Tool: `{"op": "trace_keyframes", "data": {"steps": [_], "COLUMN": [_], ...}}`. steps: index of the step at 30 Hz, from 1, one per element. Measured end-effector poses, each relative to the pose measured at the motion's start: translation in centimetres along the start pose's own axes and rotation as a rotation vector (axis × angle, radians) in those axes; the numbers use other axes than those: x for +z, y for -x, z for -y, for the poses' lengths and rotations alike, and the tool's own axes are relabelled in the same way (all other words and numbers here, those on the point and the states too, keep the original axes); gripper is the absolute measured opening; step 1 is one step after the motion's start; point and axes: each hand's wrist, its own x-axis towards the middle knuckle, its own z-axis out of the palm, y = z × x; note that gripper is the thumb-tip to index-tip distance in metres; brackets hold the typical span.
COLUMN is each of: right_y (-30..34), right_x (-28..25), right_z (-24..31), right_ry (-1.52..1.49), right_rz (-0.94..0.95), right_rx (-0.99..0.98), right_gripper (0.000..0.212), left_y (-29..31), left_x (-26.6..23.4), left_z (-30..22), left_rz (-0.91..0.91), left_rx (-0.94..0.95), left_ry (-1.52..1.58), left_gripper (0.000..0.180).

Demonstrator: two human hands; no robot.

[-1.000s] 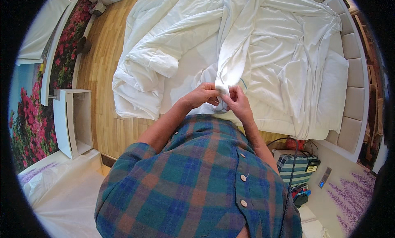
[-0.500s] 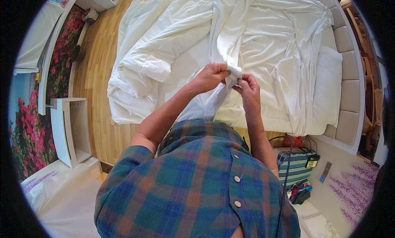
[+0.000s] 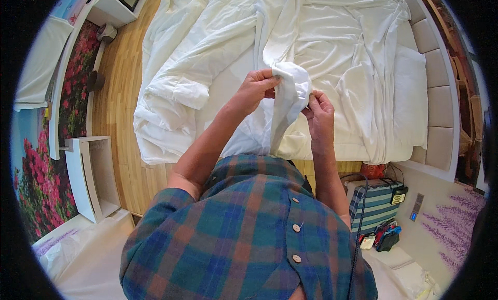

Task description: The person folds a large white duvet cover on a bed. They repeatedly gather, shake, and align the fabric, working to smooth out wrinkles and organize the corners. The person handles the bedding by hand, manipulating the large sheet to create a more compact shape.

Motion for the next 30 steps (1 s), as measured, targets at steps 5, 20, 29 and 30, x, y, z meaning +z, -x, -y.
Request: {"op": "trace_keyframes", "data": {"steps": [5, 20, 29, 30], "right_y": [-1.1, -2.4, -1.7, -1.3], "right_x": [-3.4, -0.9, 6.0, 5.1], "right_z": [1.6, 2.9, 1.0, 0.6], "right_ry": [-0.148, -0.202, 0.002, 0.138], "right_rz": [-0.158, -0.158, 0.268, 0.277], "right_rx": [-0.042, -0.139, -0.048, -0.101], "right_gripper": [0.019, 0.015, 0.04, 0.05], "left_y": [-1.5, -0.4, -0.7, -0.6], "left_x": [-2.8, -4.1, -3.3, -3.9], "left_z": [0.0, 1.6, 6.8, 5.5], "left_rz": [-0.161, -0.05, -0.194, -0.259], "left_rx": [0.087, 0.373, -0.055, -0.068], "left_ry": [0.328, -0.884, -0.26, 0.057], "left_gripper": [0.019, 0.056, 0.028, 0.024]}}
